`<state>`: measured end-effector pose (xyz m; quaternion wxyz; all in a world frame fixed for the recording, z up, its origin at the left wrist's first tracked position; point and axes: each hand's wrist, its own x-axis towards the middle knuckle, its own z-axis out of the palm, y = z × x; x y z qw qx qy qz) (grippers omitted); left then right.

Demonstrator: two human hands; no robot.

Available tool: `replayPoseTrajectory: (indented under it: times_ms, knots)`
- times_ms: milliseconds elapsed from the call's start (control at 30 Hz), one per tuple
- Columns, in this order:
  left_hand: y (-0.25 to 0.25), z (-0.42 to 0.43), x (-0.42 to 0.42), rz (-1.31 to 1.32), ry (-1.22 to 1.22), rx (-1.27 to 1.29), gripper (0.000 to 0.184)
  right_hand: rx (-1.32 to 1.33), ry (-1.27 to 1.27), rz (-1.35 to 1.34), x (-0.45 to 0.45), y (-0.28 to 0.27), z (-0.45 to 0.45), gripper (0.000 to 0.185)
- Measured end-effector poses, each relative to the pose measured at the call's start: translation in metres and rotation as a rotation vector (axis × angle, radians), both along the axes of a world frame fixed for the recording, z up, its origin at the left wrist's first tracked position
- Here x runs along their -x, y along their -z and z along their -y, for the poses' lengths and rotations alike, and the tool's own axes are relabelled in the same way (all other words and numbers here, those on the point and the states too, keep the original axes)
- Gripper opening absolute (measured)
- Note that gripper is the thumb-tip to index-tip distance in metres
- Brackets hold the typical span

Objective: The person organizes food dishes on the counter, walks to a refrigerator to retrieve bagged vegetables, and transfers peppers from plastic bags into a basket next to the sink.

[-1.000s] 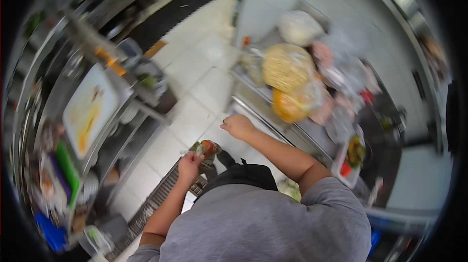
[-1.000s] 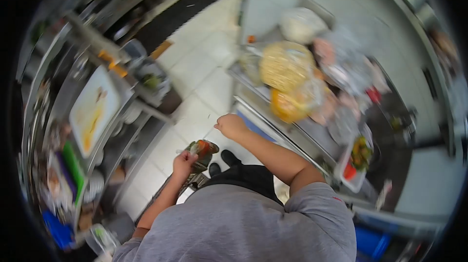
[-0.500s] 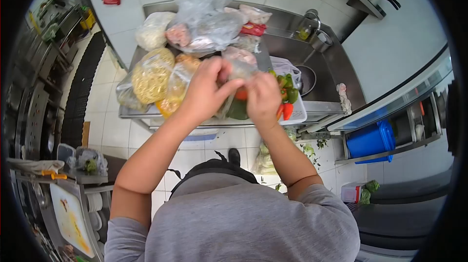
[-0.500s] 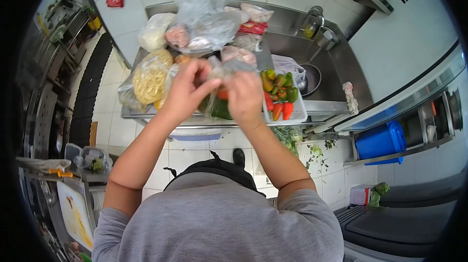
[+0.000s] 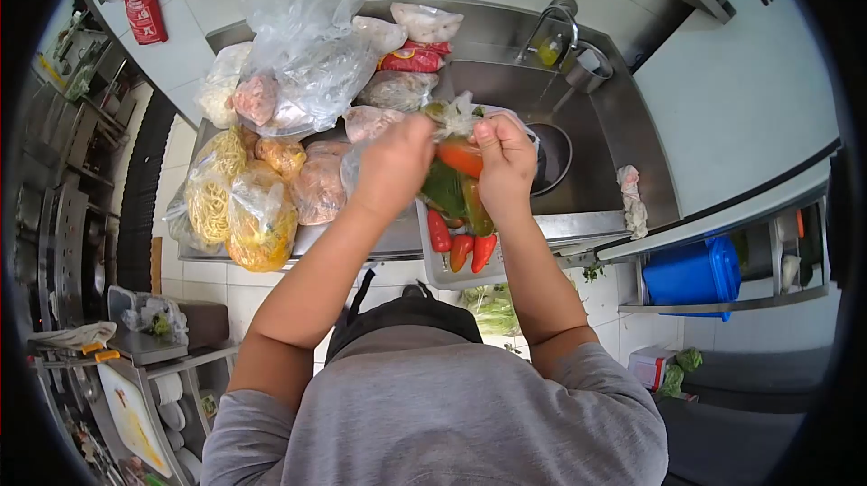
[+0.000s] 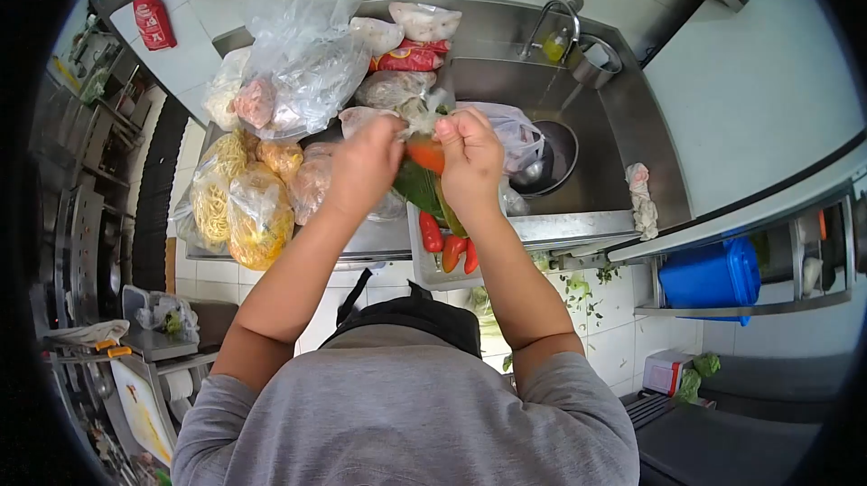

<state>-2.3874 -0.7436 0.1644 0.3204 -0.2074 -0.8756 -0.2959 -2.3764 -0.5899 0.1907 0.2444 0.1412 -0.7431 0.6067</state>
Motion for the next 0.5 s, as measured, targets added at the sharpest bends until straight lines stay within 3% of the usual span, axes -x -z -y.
replayPoseTrajectory:
  times_ms: [133, 233, 267, 333, 400, 467, 500]
  knots:
    - [0.010, 0.037, 0.036, 0.210, -0.261, -0.208, 0.017, -0.131, -0.061, -0.160, 0.015, 0.004, 0.013, 0.018]
    - [0.014, 0.055, 0.040, 0.299, -0.319, -0.289, 0.011, -0.162, 0.002, -0.112, 0.063, 0.028, 0.031, 0.021]
    - [0.018, 0.062, 0.042, 0.296, -0.325, -0.285, 0.011, -0.163, -0.149, 0.015, 0.076, 0.038, 0.045, 0.024]
    - [0.025, 0.077, 0.046, 0.736, -0.211, -1.009, 0.013, -0.157, -0.311, 0.135, 0.097, 0.062, 0.067, 0.030]
    - [0.041, 0.084, 0.043, 0.724, -0.192, -1.092, 0.015, -0.317, -0.258, 0.215, 0.111, 0.086, 0.085, 0.038]
    - [0.049, 0.083, 0.036, 0.708, -0.194, -1.168, 0.017, -0.409, -0.245, 0.142, 0.104, 0.078, 0.102, 0.031]
    - [0.048, 0.082, 0.030, 0.693, -0.216, -1.255, 0.019, -0.601, -0.074, -0.067, 0.091, 0.063, 0.113, 0.031]
